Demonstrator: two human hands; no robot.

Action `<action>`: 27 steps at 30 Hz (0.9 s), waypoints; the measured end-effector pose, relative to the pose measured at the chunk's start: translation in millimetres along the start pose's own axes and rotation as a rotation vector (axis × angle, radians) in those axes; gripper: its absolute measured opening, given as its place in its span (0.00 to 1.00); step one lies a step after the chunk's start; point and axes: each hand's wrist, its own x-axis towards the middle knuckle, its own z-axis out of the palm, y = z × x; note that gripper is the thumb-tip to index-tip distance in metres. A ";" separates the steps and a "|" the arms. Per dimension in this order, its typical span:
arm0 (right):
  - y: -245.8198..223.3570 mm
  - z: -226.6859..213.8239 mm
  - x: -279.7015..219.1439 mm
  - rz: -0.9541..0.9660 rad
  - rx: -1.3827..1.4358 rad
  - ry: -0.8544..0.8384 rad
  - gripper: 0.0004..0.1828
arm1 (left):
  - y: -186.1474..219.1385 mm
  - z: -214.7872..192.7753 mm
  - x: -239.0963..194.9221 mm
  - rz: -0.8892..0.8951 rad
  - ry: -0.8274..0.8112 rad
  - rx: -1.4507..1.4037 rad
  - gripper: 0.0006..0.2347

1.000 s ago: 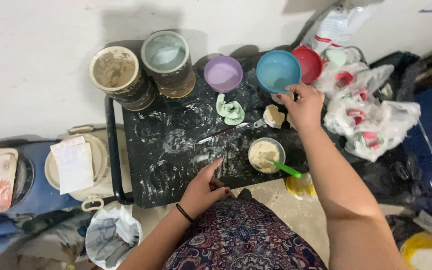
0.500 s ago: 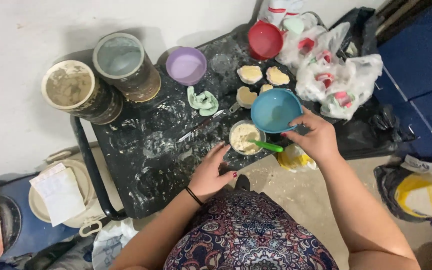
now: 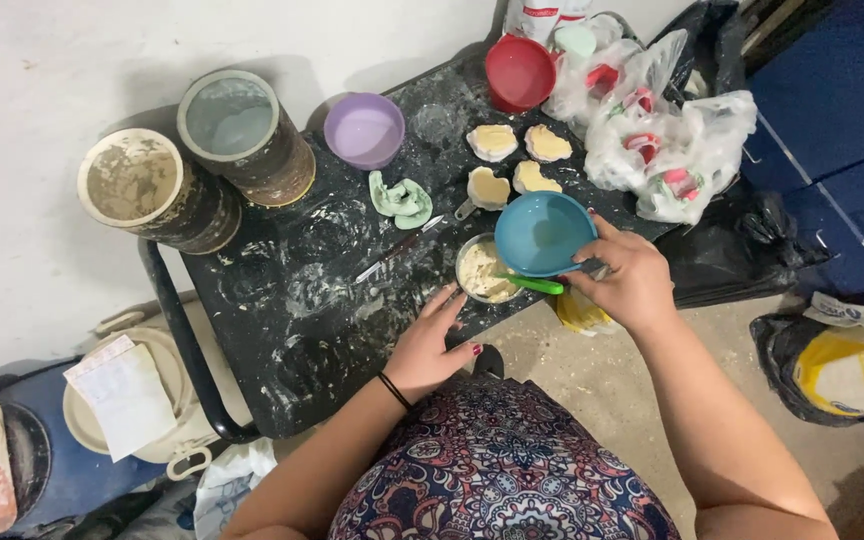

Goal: Mixing dental stone in a bowl and applying it to dental impressions to create plaster models.

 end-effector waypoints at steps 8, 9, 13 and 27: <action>6.9 6.1 -3.1 -0.091 -0.083 0.030 0.13 | -8.2 6.2 -2.1 -0.015 0.016 -0.005 0.32; 7.0 6.0 -3.5 -0.105 -0.099 0.036 0.13 | -8.9 6.5 -2.5 -0.017 0.010 0.002 0.32; -1.4 1.2 -2.8 -0.138 -0.113 0.049 0.12 | -12.3 7.2 -2.7 -0.002 0.021 -0.006 0.32; 23.0 19.6 19.3 0.330 0.458 -0.048 0.16 | -16.0 9.2 -6.6 -0.020 0.046 -0.022 0.32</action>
